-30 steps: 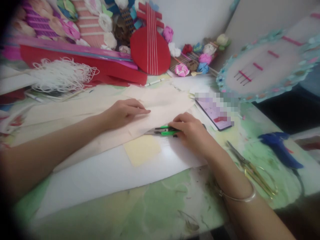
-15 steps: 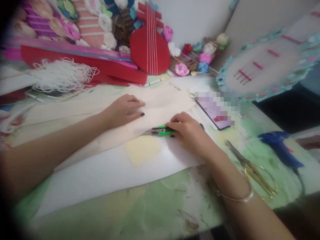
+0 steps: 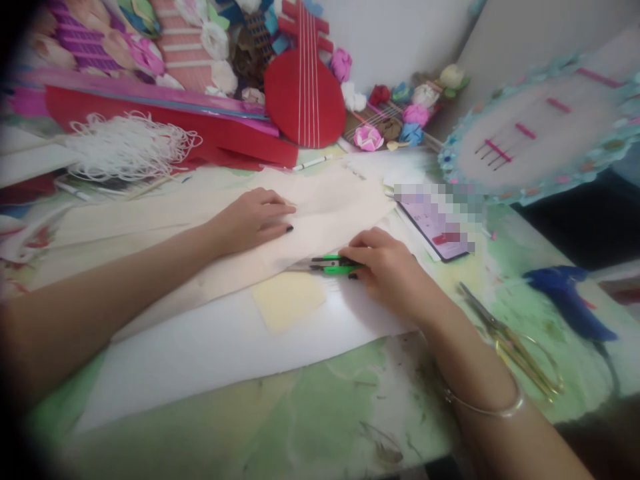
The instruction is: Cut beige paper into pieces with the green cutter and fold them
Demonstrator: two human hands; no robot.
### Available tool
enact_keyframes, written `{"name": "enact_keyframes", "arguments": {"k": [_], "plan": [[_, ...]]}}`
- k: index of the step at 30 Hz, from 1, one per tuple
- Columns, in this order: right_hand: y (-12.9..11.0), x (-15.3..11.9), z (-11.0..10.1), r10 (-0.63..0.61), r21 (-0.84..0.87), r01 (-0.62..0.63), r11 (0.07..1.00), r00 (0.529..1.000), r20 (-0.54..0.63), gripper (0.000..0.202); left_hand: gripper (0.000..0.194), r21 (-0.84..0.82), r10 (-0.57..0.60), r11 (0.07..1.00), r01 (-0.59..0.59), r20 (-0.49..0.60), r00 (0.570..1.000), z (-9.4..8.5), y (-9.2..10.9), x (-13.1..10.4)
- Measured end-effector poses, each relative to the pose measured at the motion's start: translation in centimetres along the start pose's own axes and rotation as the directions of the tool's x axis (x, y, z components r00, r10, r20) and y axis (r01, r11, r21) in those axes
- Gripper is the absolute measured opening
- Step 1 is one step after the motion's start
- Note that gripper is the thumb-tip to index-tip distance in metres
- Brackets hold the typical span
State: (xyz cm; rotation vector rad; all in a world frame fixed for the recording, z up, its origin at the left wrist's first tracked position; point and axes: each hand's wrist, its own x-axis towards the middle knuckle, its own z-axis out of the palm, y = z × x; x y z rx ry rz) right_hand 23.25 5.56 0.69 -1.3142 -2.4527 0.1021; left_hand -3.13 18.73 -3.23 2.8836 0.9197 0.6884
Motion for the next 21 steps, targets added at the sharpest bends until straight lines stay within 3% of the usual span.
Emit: {"name": "enact_keyframes", "arguments": {"k": [6,21], "plan": [[-0.89,0.52,0.17,0.000,0.007,0.000,1.000,1.000,0.005,0.037,0.034,0.018,0.012,1.000,-0.012,0.006,1.000,-0.04,0.21,0.04],[-0.42,0.02,-0.37,0.019,0.033,-0.020,0.999,0.999,0.031,0.042,0.034,0.036,0.033,0.999,-0.033,0.011,0.999,-0.13,0.20,0.07]]}}
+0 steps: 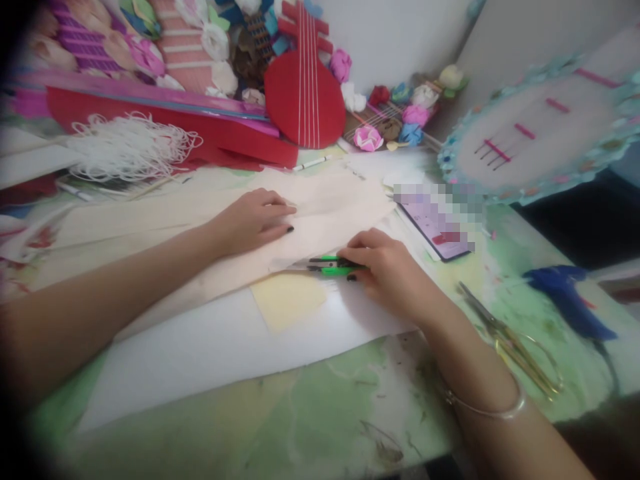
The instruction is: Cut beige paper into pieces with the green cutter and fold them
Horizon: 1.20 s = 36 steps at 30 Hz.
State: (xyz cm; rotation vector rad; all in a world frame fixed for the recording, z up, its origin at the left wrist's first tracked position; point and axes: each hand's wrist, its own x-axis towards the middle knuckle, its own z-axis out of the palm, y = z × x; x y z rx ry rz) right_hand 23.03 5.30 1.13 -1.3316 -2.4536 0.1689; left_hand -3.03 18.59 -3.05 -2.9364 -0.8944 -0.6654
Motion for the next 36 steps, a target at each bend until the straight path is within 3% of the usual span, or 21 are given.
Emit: {"name": "enact_keyframes", "arguments": {"k": [36], "plan": [[-1.0,0.1,0.2,-0.009,-0.049,0.009,0.999,1.000,0.002,0.042,0.035,-0.037,0.010,0.999,-0.011,-0.025,1.000,0.2,-0.2,0.0]]}}
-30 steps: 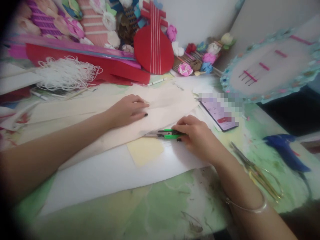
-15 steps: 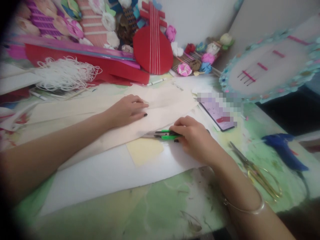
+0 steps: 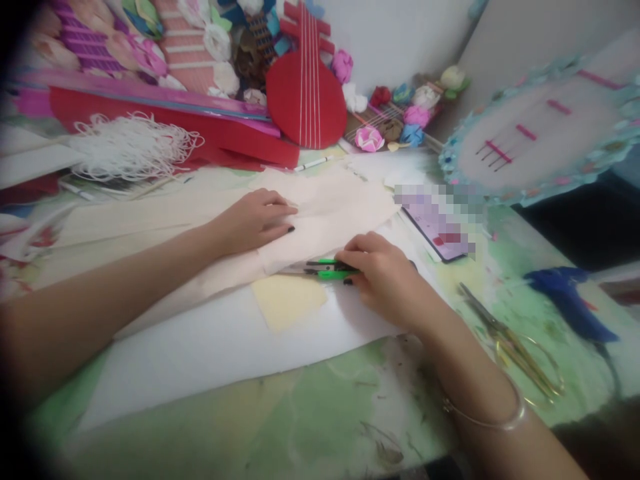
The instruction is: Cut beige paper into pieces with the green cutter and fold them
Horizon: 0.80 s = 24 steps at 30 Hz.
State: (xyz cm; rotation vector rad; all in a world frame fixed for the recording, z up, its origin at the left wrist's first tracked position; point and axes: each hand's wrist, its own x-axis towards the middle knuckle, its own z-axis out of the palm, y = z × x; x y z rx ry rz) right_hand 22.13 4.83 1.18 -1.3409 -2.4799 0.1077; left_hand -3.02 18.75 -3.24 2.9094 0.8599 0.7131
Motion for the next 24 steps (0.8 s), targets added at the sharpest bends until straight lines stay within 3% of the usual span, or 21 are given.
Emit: {"name": "enact_keyframes", "arguments": {"k": [12,24], "plan": [[0.70,-0.87,-0.77,0.001,-0.002,-0.001,1.000,1.000,0.021,0.043,0.033,-0.008,-0.012,1.000,0.012,0.007,1.000,-0.14,0.07,-0.06],[-0.04,-0.22,-0.06,0.015,-0.011,-0.015,1.000,0.999,0.032,0.043,0.034,0.008,-0.006,1.000,0.006,0.008,1.000,-0.13,0.15,-0.03]]}}
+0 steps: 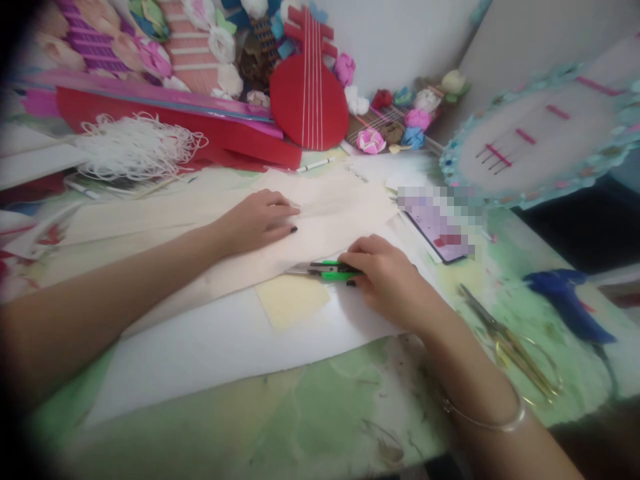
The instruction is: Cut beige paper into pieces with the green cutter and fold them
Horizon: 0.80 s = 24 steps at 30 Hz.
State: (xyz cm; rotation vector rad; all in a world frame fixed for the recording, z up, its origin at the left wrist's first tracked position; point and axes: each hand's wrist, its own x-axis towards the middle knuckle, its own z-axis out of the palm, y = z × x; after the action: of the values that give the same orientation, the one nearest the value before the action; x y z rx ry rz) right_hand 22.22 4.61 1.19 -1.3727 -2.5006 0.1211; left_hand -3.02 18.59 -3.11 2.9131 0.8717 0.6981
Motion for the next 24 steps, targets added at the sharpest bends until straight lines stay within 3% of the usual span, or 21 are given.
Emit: {"name": "enact_keyframes", "arguments": {"k": [24], "plan": [[-0.58,-0.29,-0.19,-0.034,-0.006,0.034,0.999,0.999,-0.017,0.041,0.036,0.011,-0.016,1.000,0.016,0.017,1.000,-0.04,0.12,0.08]]}}
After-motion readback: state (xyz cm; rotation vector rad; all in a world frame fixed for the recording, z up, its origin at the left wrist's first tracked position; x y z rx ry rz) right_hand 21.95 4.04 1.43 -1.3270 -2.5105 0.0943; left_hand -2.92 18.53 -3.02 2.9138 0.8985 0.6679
